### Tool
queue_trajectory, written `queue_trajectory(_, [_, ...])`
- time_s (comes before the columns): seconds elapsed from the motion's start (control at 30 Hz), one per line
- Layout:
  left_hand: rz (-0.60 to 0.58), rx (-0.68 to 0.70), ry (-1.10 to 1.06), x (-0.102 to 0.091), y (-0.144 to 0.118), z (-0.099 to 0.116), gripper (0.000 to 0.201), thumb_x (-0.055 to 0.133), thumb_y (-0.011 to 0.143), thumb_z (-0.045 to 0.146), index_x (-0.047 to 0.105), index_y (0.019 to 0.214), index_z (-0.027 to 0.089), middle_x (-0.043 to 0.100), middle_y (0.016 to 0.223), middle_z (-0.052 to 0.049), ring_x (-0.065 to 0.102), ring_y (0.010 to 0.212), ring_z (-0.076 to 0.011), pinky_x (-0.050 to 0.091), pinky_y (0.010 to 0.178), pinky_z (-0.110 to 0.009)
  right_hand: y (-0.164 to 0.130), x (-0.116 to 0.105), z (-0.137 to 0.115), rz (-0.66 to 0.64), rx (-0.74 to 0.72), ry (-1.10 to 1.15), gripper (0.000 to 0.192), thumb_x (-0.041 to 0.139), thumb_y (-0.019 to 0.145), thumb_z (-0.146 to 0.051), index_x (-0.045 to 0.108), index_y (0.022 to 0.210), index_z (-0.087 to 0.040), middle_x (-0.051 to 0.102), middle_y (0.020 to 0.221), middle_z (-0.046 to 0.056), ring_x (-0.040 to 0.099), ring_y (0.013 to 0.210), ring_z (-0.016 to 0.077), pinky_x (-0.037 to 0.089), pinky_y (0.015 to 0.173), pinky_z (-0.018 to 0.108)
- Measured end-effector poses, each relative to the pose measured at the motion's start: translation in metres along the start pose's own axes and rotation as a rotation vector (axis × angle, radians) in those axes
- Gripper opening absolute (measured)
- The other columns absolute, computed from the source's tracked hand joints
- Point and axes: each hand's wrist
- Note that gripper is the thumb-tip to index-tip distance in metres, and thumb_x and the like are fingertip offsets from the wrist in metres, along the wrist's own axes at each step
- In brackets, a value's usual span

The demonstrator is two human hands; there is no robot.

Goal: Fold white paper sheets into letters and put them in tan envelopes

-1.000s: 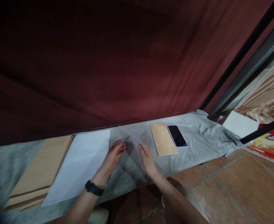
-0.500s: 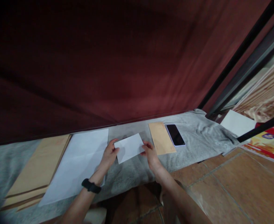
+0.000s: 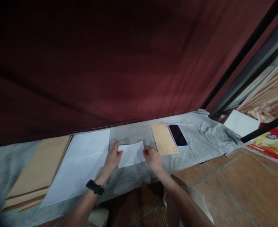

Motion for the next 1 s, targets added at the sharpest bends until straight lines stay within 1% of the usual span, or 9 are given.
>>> queue_trajectory(0.17, [-0.011, -0.013, 0.096, 0.0, -0.003, 0.007, 0.05, 0.045, 0.096, 0.016, 0.04, 0.145, 0.012, 0.072, 0.112, -0.015, 0.07, 0.104, -0.0271, 0.052, 0.09, -0.038, 0.004, -0.003, -0.001, 0.038, -0.025, -0.067, 0.021, 0.052, 0.096, -0.029, 0.072, 0.094, -0.021, 0.076, 0.088, 0.005, 0.072, 0.085, 0.0194, 0.042, 0.067, 0.025])
queue_trajectory(0.37, [0.003, -0.016, 0.167, -0.002, -0.006, 0.014, 0.039, 0.04, 0.098, 0.016, 0.047, 0.137, 0.015, 0.074, 0.106, -0.013, 0.071, 0.099, -0.0274, 0.053, 0.083, -0.037, -0.006, -0.003, -0.006, 0.069, -0.026, -0.149, 0.022, 0.049, 0.098, -0.029, 0.07, 0.098, -0.021, 0.075, 0.087, 0.006, 0.072, 0.084, 0.0216, 0.046, 0.068, 0.026])
queue_trajectory(0.43, [0.004, 0.001, 0.195, -0.003, -0.007, 0.015, 0.036, 0.04, 0.098, 0.016, 0.05, 0.134, 0.016, 0.075, 0.104, -0.012, 0.072, 0.097, -0.0271, 0.053, 0.081, -0.036, -0.01, -0.001, -0.009, 0.151, -0.079, -0.187, 0.022, 0.048, 0.098, -0.026, 0.068, 0.106, -0.02, 0.074, 0.095, 0.009, 0.071, 0.09, 0.0239, 0.05, 0.074, 0.03])
queue_trajectory(0.5, [0.002, 0.013, 0.214, -0.003, -0.007, 0.016, 0.034, 0.04, 0.099, 0.016, 0.052, 0.131, 0.016, 0.075, 0.103, -0.011, 0.072, 0.097, -0.0264, 0.052, 0.081, -0.035, -0.013, 0.003, -0.011, 0.232, -0.208, -0.191, 0.027, 0.046, 0.098, -0.023, 0.064, 0.117, -0.018, 0.071, 0.11, 0.012, 0.068, 0.101, 0.0256, 0.051, 0.086, 0.034])
queue_trajectory(0.6, [0.006, 0.027, 0.232, -0.003, -0.007, 0.016, 0.033, 0.04, 0.098, 0.016, 0.052, 0.129, 0.016, 0.075, 0.102, -0.011, 0.072, 0.096, -0.0254, 0.052, 0.08, -0.033, -0.015, 0.015, -0.014, 0.247, -0.457, -0.158, 0.037, 0.041, 0.1, -0.023, 0.058, 0.132, -0.016, 0.062, 0.135, 0.013, 0.059, 0.121, 0.0245, 0.047, 0.104, 0.039])
queue_trajectory(0.67, [0.012, 0.027, 0.245, -0.002, -0.008, 0.016, 0.034, 0.039, 0.098, 0.015, 0.052, 0.129, 0.015, 0.075, 0.102, -0.011, 0.072, 0.097, -0.025, 0.052, 0.079, -0.032, -0.017, 0.025, -0.014, 0.222, -0.556, -0.162, 0.042, 0.039, 0.101, -0.025, 0.054, 0.139, -0.014, 0.054, 0.146, 0.012, 0.052, 0.132, 0.0237, 0.042, 0.111, 0.041])
queue_trajectory(0.87, [0.051, 0.012, 0.313, 0.002, -0.016, 0.018, 0.036, 0.034, 0.099, 0.013, 0.053, 0.13, 0.013, 0.075, 0.095, -0.012, 0.073, 0.093, -0.0252, 0.053, 0.077, -0.033, -0.021, 0.049, -0.005, 0.241, -0.557, -0.259, 0.052, 0.042, 0.103, -0.034, 0.043, 0.149, -0.009, 0.04, 0.157, 0.014, 0.035, 0.146, 0.0258, 0.03, 0.12, 0.045])
queue_trajectory(0.93, [0.094, 0.047, 0.353, 0.003, -0.018, 0.018, 0.037, 0.033, 0.098, 0.012, 0.054, 0.129, 0.011, 0.074, 0.096, -0.013, 0.072, 0.093, -0.0259, 0.054, 0.08, -0.035, -0.021, 0.05, -0.002, 0.242, -0.56, -0.279, 0.054, 0.041, 0.103, -0.036, 0.04, 0.151, -0.01, 0.038, 0.158, 0.014, 0.033, 0.147, 0.0252, 0.028, 0.121, 0.045])
queue_trajectory(1.0, [0.182, 0.101, 0.409, 0.004, -0.021, 0.018, 0.039, 0.031, 0.097, 0.009, 0.055, 0.128, 0.007, 0.073, 0.103, -0.017, 0.07, 0.099, -0.0283, 0.053, 0.086, -0.04, -0.02, 0.048, 0.0, 0.235, -0.573, -0.296, 0.055, 0.04, 0.104, -0.038, 0.038, 0.152, -0.013, 0.036, 0.159, 0.013, 0.031, 0.148, 0.0247, 0.026, 0.121, 0.045])
Point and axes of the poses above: each hand's wrist, its own y-axis towards the middle knuckle, its own x-axis out of the palm, z = x × y
